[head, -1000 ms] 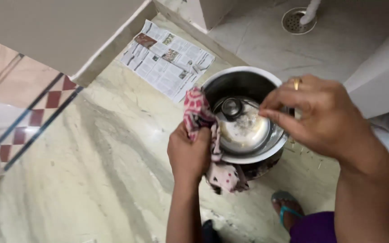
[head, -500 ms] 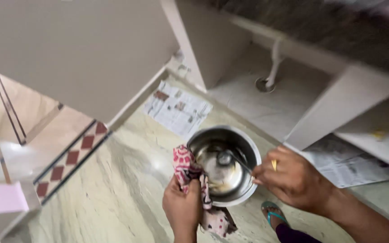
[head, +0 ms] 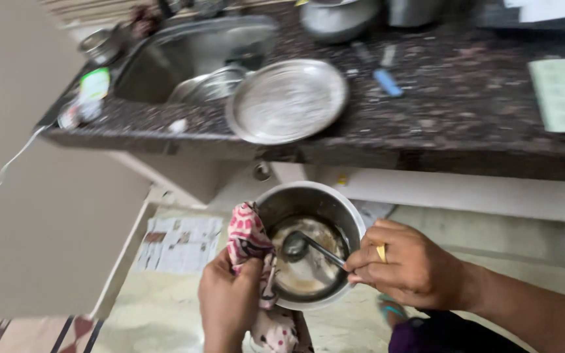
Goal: Filling silicone molds with a liquid mixture and then heating the mixture on a stove.
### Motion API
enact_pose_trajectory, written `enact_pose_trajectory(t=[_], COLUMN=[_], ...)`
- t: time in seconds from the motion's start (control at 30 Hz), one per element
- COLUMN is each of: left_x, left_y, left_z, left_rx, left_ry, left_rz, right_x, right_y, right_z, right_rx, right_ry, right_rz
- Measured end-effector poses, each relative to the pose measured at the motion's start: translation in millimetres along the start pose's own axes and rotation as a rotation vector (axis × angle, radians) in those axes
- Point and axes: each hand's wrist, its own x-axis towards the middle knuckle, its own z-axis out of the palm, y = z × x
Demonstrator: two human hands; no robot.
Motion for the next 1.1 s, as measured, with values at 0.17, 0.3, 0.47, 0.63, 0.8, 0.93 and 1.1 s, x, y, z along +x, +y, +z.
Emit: enact_pose_trajectory(t=[0.17,0.3,0.47,0.63,0.8,0.93,1.1], left_x=[-11,-22,-17,3,31,47,65], left_y=[58,118,165,201,214,234,269], left_z=[50,99,160,211,251,265,272], left_rx=[-0.072,-0.052,0.068,0.027,-0.011,0.052,0.149], left_ry=[-0.089,-0.117,-0.083,-0.084,0.035,-0.041,-0.157], left_rz=[0.176,0.170,0.238,0.300,0.521,0.530,0.442], right_x=[-47,-82,-116,-129,-142,-145,-116], right_y=[-1,14,36,65,111,139,141], right_z=[-71,-131,-189,-210,-208,-215,-244], right_rx=[-0.115,-0.206,-0.287,-0.361,-0.439,-0.434,-0.584], right_ry=[0.126,0.143,0.221,0.259,0.305,0.489,0.287], right_rz=[0.015,0.003,0.039,0.054,0.065,0.100,0.173])
